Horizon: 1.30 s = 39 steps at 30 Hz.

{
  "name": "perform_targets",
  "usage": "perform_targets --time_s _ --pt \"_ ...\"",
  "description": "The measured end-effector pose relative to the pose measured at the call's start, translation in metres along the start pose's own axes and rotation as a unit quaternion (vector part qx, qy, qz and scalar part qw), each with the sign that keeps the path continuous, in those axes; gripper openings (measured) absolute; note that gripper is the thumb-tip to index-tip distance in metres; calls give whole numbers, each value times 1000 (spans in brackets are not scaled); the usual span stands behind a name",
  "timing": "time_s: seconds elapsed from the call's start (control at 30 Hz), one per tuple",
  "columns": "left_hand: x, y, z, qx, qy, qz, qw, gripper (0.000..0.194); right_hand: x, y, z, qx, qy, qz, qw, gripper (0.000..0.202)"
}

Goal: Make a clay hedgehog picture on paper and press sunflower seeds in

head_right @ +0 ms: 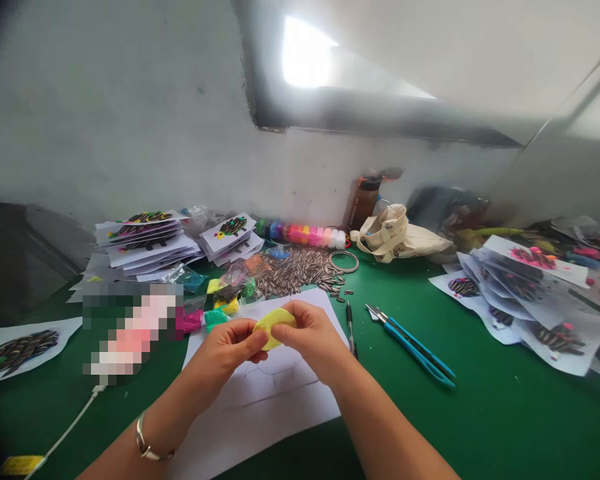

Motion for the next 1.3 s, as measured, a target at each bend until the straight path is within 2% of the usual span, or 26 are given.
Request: perform_targets --time_s 0.1,0.3,0.43,0.53,0.73,0.83,0.97,1.07,1.17,1.3 --pt "0 -1 1 3 2 19 1000 35 1 -1 -1 -2 -1 17 1000 24" --pt "-1 -3 3 -11 9 31 999 39 -1 -3 1 39 15 -5 999 33" --pt "-2 -2 1 -17 23 14 999 43 0 -7 -1 63 -10 17 998 36" --pt "-3 -4 1 -17 34 30 999 41 1 -5 -3 86 -29 22 996 37" --pt "-1 -9 5 -24 50 64 996 35 2 -4 5 63 51 -7 997 45" --pt "-1 -9 8 -26 57 57 996 37 1 -8 4 70 50 -2 996 43" --pt "-1 -7 7 -2 40 32 999 38 0 -11 -7 97 23 4 995 42" --pt "-1 -6 5 -9 20 33 999 31 3 -14 -10 95 42 -6 995 41" --pt "0 -4 3 -20 -1 22 1000 32 6 -19 -5 72 64 0 995 43" --pt "-3 -5 -3 -48 -23 19 998 37 7 -24 8 101 43 27 994 34"
Point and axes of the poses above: each hand's wrist, its own x-axis away from the middle knuckle, its own y-axis out of the palm, z = x × y, the point moved 6 cm from there along -x, towards the middle knuckle, and after that the axes turned 5 degrees about z, right-handed, at the moved point
